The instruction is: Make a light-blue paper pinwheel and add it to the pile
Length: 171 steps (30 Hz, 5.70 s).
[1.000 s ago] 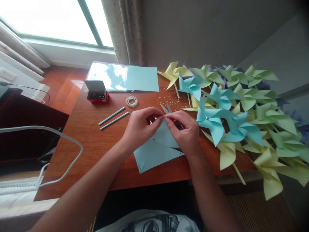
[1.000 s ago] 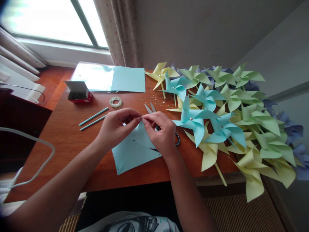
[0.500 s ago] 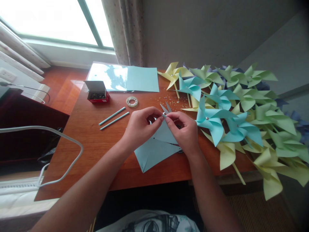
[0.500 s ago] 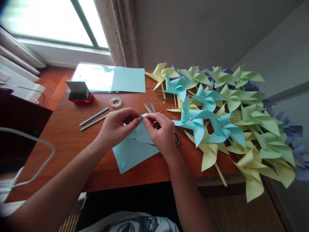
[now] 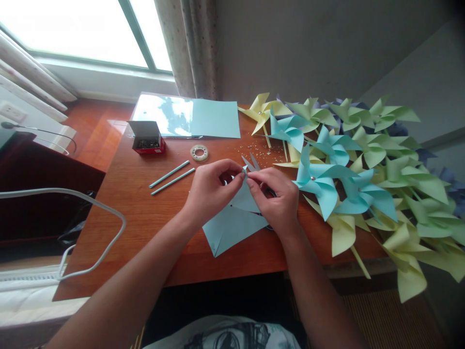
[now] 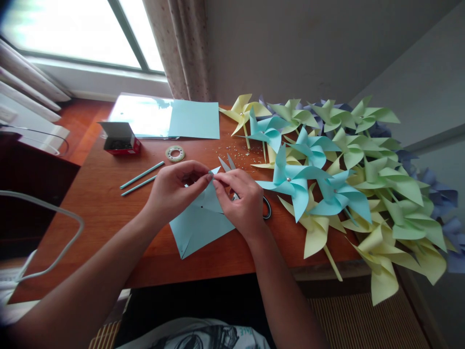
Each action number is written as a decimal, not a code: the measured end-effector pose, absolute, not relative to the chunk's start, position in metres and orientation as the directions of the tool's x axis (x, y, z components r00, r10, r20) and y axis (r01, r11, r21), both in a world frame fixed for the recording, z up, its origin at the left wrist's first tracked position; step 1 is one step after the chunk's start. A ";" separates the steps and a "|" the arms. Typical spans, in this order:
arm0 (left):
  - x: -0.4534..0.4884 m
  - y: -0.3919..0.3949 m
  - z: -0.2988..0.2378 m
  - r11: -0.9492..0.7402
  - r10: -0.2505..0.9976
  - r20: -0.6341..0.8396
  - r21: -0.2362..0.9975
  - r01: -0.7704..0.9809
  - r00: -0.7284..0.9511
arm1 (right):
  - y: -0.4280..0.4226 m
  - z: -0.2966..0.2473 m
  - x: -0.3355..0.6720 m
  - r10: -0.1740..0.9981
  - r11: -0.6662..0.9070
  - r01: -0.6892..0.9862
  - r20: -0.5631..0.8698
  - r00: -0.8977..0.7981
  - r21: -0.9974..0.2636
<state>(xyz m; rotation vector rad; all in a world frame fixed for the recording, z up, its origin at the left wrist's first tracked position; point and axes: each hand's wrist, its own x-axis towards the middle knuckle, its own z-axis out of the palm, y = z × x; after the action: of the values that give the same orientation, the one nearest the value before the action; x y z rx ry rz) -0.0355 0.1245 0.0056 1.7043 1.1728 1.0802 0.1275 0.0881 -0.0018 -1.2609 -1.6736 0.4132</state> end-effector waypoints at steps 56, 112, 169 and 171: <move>-0.033 0.119 0.014 -0.357 0.907 0.253 0.885 0.298 0.336 | 0.092 0.000 0.134 0.977 0.166 0.258 0.194 0.088 -0.952; -0.039 0.122 0.014 -0.185 0.961 0.152 0.974 0.130 0.229 | 0.043 -0.023 0.152 0.970 0.007 0.111 0.033 0.242 -0.994; -0.045 0.124 0.023 -0.370 0.904 0.310 0.912 0.175 0.293 | 0.049 -0.025 0.156 0.970 0.172 0.371 0.222 0.095 -0.912; -0.045 0.124 0.022 -0.372 0.904 0.311 0.910 0.180 0.294 | 0.049 -0.026 0.156 0.970 0.177 0.370 0.226 0.094 -0.912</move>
<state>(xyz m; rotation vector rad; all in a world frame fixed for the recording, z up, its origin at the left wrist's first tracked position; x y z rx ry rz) -0.0450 0.1243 0.0220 1.7588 0.9833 1.1341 0.1562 0.0491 -0.0255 -1.3679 -1.4551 0.7589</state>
